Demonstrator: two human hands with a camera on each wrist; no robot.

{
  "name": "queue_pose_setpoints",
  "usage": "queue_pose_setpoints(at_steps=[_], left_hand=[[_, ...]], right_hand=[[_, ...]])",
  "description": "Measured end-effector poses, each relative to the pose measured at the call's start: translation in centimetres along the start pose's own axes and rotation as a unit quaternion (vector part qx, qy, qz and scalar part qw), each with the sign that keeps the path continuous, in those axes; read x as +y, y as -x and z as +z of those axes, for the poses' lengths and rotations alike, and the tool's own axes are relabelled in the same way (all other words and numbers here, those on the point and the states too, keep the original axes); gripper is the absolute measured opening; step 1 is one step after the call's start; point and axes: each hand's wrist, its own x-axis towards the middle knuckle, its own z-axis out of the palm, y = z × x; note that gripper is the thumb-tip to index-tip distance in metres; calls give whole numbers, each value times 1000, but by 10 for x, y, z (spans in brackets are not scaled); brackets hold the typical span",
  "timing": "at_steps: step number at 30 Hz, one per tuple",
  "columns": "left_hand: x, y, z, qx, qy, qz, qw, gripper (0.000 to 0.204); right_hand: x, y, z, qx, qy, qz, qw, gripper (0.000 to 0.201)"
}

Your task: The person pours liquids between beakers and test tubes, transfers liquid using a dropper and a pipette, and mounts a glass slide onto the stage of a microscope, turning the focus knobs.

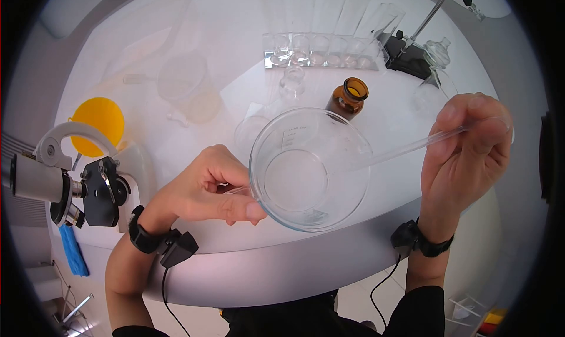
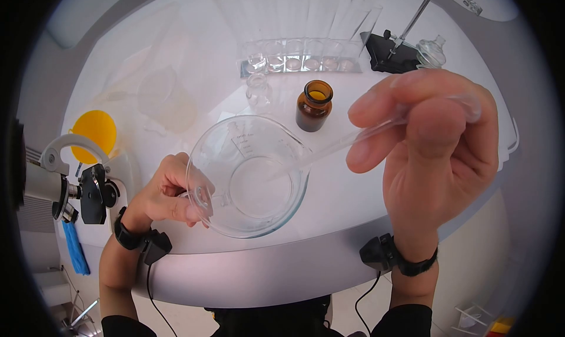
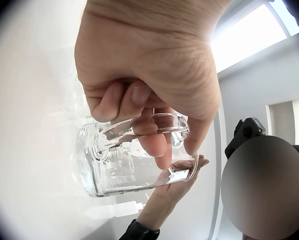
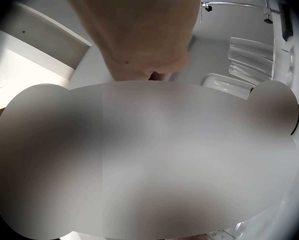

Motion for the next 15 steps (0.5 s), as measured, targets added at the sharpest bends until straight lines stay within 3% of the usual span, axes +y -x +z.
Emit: queue_pose_setpoints(at_steps=[10, 15], left_hand=[[0, -1, -1, -3, -16, 1, 1000, 37], [-5, -1, -3, -4, -7, 6, 1000, 37]], right_hand=[[0, 1, 5, -1, 27, -16, 1000, 32], [12, -1, 3, 32, -40, -14, 999, 31]])
